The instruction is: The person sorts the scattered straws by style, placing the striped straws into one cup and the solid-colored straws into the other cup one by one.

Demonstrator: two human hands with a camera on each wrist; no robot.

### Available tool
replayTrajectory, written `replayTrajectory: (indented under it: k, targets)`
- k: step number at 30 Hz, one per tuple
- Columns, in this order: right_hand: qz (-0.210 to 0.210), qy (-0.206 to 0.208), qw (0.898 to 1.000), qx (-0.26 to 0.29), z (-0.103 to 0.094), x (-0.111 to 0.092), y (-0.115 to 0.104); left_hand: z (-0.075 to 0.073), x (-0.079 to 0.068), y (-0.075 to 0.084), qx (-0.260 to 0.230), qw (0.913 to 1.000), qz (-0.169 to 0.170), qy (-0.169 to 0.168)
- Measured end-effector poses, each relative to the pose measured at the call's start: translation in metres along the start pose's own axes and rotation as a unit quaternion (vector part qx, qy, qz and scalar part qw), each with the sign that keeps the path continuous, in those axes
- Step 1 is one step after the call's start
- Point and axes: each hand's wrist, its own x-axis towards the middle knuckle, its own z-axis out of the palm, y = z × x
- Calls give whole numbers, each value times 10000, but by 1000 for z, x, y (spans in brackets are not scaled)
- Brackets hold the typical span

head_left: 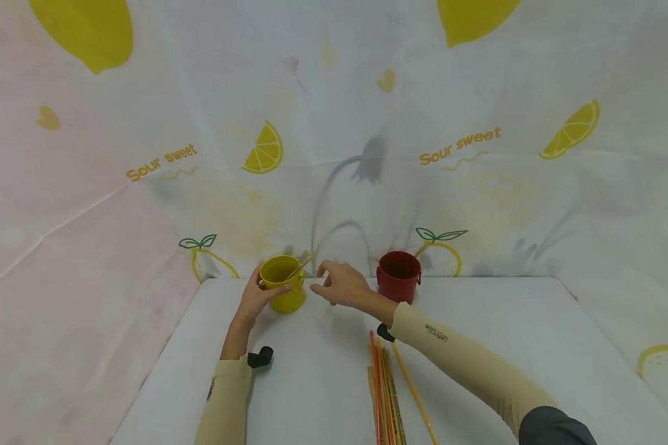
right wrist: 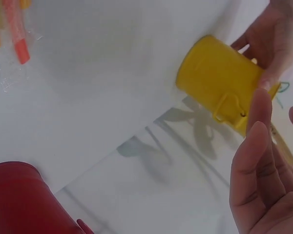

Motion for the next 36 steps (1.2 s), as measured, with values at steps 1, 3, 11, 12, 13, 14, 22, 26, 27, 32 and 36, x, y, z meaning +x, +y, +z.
replayTrajectory:
  k: [1, 3, 11, 12, 13, 14, 22, 26, 27, 32, 36]
  targets:
    - [-29, -23, 10000, 0, -1, -3, -1, 0, 0, 0, 4, 10000, -5, 10]
    - [-76, -108, 9999, 47, -3, -10, -2, -1, 0, -1, 3, 10000, -9, 3]
    - [-196, -282, 9994, 13, -13, -39, 1, -1, 0, -2, 43, 10000, -23, -19]
    - [-209, -243, 9994, -94, -13, -42, 2, -1, 0, -2, 29, 10000, -36, -25]
    - [-216, -196, 9994, -204, -14, -45, 3, -1, 0, -2, 7, 10000, -58, -19]
    - [-216, -143, 9992, -300, -15, -49, 5, -1, -1, -2, -12, 10000, -78, -41]
    - [-373, 99, 9972, -643, -19, -77, 17, 0, -11, 22, -207, 9993, -206, -254]
    - [-436, 147, 9963, -728, -25, -89, 24, 0, -9, 18, -49, 9996, -162, -207]
    - [-427, 153, 9962, -741, -27, -91, 27, 1, -7, 14, -29, 9997, -140, -175]
    - [-535, 165, 9959, -712, -34, -102, 38, 0, -1, 2, 9, 9999, -98, -53]
    - [-598, 91, 9953, -755, -36, -111, 43, -2, -2, 0, 31, 9999, -134, -45]
